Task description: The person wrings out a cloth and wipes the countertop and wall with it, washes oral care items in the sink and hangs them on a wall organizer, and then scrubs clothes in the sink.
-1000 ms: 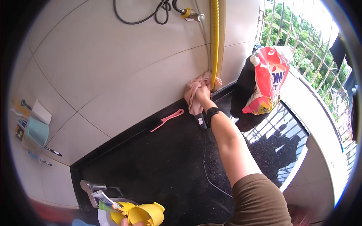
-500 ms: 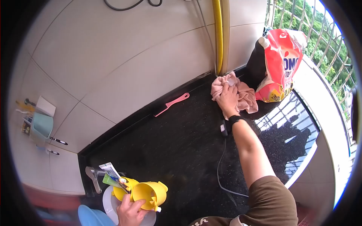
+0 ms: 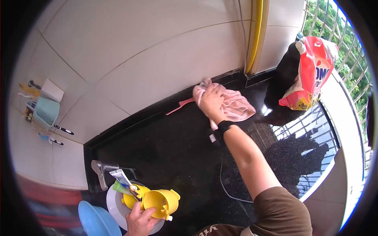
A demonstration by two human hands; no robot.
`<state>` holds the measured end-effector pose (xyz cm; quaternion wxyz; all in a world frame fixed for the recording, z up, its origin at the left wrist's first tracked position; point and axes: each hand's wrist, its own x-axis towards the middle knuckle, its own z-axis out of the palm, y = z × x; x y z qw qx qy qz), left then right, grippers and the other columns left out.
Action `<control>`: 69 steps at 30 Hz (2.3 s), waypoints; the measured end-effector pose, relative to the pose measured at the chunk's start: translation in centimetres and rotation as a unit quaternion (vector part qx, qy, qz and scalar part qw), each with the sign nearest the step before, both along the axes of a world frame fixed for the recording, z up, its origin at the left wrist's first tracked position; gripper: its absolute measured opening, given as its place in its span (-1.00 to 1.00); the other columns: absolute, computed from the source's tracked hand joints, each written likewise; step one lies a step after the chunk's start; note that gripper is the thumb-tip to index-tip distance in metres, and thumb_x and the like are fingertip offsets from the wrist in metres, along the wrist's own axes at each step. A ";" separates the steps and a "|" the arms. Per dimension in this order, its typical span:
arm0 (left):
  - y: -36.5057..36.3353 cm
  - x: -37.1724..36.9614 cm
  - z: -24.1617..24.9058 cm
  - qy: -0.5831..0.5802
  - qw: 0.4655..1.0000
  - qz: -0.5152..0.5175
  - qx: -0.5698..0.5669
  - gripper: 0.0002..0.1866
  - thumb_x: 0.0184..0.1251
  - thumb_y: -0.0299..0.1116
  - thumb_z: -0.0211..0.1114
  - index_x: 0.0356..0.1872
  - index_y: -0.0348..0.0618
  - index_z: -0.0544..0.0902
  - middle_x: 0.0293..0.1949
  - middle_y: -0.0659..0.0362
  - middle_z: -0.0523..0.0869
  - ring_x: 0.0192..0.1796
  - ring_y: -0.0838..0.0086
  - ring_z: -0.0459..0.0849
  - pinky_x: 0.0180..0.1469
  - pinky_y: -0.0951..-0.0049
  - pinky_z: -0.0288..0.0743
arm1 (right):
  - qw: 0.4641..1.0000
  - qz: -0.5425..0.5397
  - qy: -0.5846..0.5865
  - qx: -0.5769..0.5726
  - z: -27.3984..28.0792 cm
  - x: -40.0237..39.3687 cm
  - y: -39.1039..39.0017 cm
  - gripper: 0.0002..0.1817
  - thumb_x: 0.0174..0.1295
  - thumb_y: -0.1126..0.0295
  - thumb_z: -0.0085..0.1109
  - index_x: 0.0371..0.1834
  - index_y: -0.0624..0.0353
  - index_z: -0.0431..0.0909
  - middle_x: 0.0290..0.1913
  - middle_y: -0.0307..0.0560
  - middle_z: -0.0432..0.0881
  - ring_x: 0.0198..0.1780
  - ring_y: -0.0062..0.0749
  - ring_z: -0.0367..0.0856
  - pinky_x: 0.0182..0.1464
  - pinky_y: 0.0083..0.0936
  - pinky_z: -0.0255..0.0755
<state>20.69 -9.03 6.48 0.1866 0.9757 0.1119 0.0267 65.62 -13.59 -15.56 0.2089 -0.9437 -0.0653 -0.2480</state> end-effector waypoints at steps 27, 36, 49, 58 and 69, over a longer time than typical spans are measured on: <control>2.9 -2.5 -3.3 0.010 0.997 0.054 -0.059 -0.70 -0.11 -0.45 0.43 -0.26 -0.21 0.64 -0.18 -0.09 0.54 -0.18 -0.02 0.56 -0.15 0.18 0.49 | 0.952 0.081 -0.208 0.209 5.8 2.4 -4.1 -0.61 0.26 0.20 0.07 0.02 0.26 0.45 0.12 0.07 0.39 0.18 -0.07 0.36 0.12 -0.36 0.36; 1.2 1.0 -2.0 0.024 1.000 -0.007 -0.011 -0.76 -0.04 -0.46 0.39 -0.28 -0.22 0.63 -0.22 -0.06 0.55 -0.20 0.03 0.57 -0.16 0.21 0.48 | 0.732 0.374 0.261 0.506 7.1 -4.5 2.9 -0.64 0.16 0.39 -0.09 -0.02 0.31 0.51 -0.05 0.16 0.61 0.02 -0.14 0.57 0.10 -0.36 0.38; 3.1 -0.3 -4.0 0.004 0.999 0.035 0.003 -0.73 -0.15 -0.36 0.53 -0.37 -0.12 0.68 -0.32 0.07 0.49 -0.38 0.31 0.62 -0.36 0.41 0.52 | 0.987 0.051 0.116 -0.103 3.9 0.0 -10.2 -0.27 0.01 0.03 0.17 0.31 -0.05 0.26 0.38 -0.01 0.18 0.30 0.21 0.20 0.23 0.15 0.14; 3.3 1.8 -4.1 0.005 1.000 0.009 0.011 -0.71 -0.21 -0.36 0.55 -0.39 -0.15 0.69 -0.33 0.04 0.54 -0.32 0.25 0.60 -0.31 0.37 0.53 | 0.865 0.431 0.221 0.130 5.0 -6.6 -1.8 -0.68 0.06 0.24 0.07 -0.12 0.08 0.59 -0.23 0.20 0.64 -0.10 0.03 0.62 -0.05 -0.19 0.47; 6.9 13.5 -5.3 -0.053 0.985 -0.136 0.096 -0.69 -0.10 -0.16 0.47 -0.39 -0.07 0.61 -0.24 0.10 0.53 -0.41 0.23 0.66 -0.42 0.32 0.55 | 0.992 0.058 -0.077 -0.086 3.9 5.4 -11.9 -0.43 -0.10 0.37 0.18 0.12 -0.05 0.43 0.06 -0.05 0.51 0.01 -0.01 0.48 -0.08 -0.15 0.48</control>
